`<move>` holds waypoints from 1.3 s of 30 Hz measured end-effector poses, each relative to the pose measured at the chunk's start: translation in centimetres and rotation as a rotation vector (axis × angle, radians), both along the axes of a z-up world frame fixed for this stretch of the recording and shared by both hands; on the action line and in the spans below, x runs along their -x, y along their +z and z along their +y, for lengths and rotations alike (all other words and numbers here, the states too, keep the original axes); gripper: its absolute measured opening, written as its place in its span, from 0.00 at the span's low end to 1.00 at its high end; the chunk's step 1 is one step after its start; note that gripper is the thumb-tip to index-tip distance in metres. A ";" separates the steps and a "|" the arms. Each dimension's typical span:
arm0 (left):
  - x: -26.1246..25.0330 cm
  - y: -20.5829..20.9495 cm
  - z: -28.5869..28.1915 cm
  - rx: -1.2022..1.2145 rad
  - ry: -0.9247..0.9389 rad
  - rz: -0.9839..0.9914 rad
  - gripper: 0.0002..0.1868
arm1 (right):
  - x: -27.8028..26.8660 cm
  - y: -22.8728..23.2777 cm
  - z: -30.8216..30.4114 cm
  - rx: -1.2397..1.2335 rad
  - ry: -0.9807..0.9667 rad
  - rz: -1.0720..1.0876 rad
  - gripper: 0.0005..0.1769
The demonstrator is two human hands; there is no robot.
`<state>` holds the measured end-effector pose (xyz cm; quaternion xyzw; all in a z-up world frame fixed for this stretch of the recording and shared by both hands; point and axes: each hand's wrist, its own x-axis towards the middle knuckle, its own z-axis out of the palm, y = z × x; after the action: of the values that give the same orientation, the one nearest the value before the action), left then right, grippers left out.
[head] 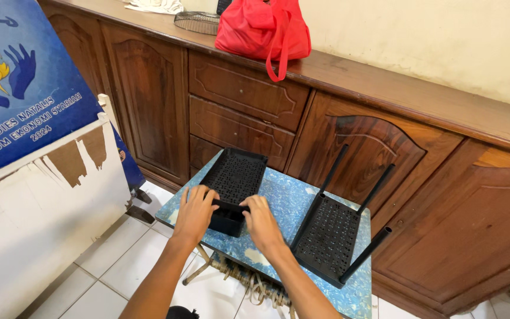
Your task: The person assembles a two-tiered plastic tray by inserting four black cylindrical rods into a perforated base tray. They then place a second perforated tray on top of the rods to form a stacked structure.
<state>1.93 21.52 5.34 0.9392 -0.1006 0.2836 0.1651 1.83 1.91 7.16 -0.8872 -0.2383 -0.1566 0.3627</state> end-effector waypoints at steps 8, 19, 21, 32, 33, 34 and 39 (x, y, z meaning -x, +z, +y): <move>0.6 4.5 -1.8 0.103 -0.056 -0.209 0.17 | 0.8 4.4 -2.6 -0.072 0.022 -0.148 0.08; 2.3 11.9 -8.9 0.350 -0.310 -0.256 0.18 | 4.7 11.5 -9.3 -0.236 -0.168 -0.428 0.16; 2.5 13.3 -10.8 0.351 -0.361 -0.309 0.18 | 5.5 12.5 -11.3 -0.256 -0.207 -0.491 0.22; 2.3 19.2 -18.7 0.374 -0.610 -0.436 0.19 | 6.5 15.6 -21.8 -0.554 -0.111 -0.470 0.22; 2.1 19.5 -19.4 0.383 -0.630 -0.436 0.19 | 6.6 15.9 -22.4 -0.552 -0.127 -0.472 0.22; 2.0 19.9 -19.9 0.389 -0.648 -0.439 0.20 | 6.7 16.1 -22.8 -0.552 -0.140 -0.475 0.22; 1.5 21.0 -21.7 0.383 -0.670 -0.429 0.19 | 7.1 17.0 -24.2 -0.548 -0.169 -0.497 0.22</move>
<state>0.40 -0.18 26.30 0.7271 -0.3773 0.4166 0.3942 -5.28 -22.33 24.20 -0.7089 -0.1943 -0.4542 0.5034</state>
